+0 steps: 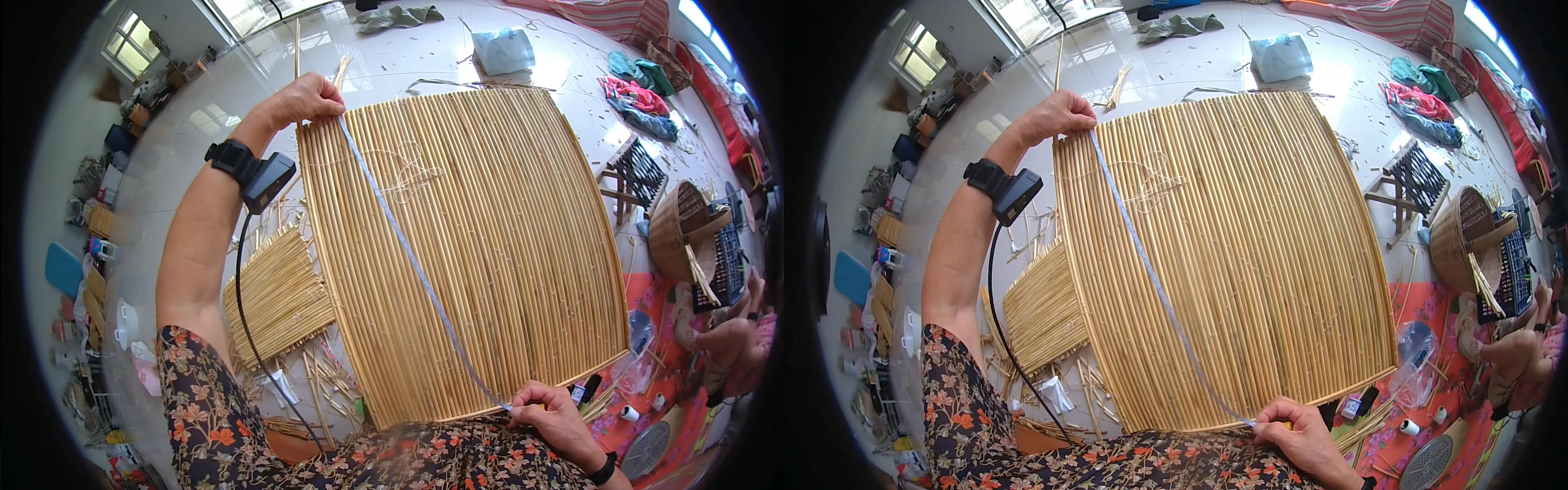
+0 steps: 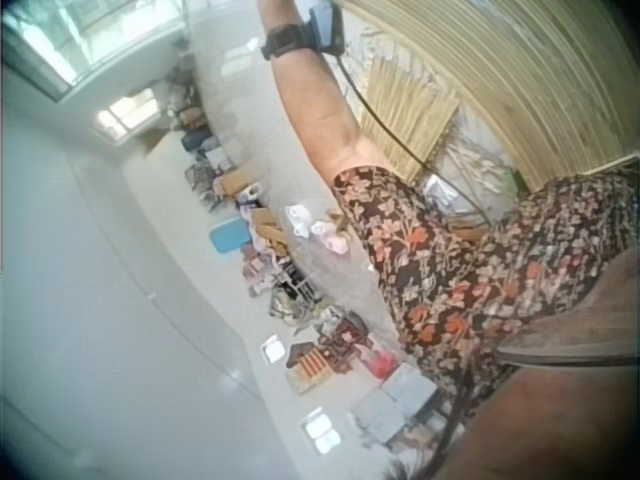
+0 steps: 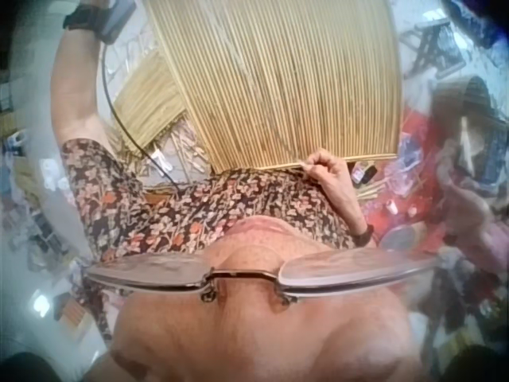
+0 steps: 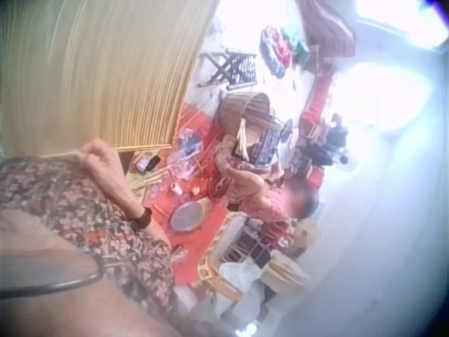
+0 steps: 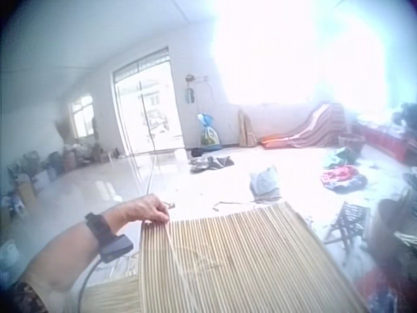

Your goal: The person weaves a bamboo mat by hand, threading thin bamboo strips through a larger frame and securing them with string. They use pliers to trim excess material and a measuring tape to check dimensions.

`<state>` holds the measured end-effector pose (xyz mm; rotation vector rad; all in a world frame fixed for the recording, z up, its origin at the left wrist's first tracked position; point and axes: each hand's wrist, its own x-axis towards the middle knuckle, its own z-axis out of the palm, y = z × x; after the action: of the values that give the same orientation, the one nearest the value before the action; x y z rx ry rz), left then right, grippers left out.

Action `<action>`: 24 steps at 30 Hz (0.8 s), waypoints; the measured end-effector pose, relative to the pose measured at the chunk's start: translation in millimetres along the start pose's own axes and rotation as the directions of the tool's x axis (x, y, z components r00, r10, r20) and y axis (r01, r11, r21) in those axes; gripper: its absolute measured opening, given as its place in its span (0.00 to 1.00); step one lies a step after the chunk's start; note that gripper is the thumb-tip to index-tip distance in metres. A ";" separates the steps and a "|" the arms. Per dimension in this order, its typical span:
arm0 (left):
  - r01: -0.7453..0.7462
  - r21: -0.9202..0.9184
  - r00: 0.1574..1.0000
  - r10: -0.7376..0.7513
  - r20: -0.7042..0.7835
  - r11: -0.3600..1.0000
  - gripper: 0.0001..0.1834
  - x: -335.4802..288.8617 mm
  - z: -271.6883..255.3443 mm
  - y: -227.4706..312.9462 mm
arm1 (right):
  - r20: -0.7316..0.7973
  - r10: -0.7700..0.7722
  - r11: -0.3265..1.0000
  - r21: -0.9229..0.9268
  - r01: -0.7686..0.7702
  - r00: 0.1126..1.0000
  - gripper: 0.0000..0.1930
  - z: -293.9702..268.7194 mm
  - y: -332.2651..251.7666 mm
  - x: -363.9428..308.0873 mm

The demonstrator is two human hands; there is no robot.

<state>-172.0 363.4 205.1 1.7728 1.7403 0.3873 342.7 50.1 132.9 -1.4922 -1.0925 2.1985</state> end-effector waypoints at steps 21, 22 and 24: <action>-0.162 0.202 0.985 0.147 0.088 0.966 0.22 27.9 10.6 -75.2 | -0.200 -0.129 0.992 -0.017 0.128 0.971 0.05 0.9 12.4 13.0; -0.154 0.172 0.987 0.143 0.078 0.973 0.21 29.8 4.8 -81.1 | -0.202 -0.090 0.994 0.036 0.100 0.975 0.06 -1.6 8.5 19.1; -0.142 0.130 0.989 0.134 0.070 0.981 0.20 36.3 1.2 -87.3 | -0.219 -0.083 0.986 0.126 0.112 0.972 0.05 -9.1 20.9 37.1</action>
<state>-237.2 393.4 143.6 1.9883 1.6399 0.2758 338.5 61.8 91.2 -1.5372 -0.9066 1.9525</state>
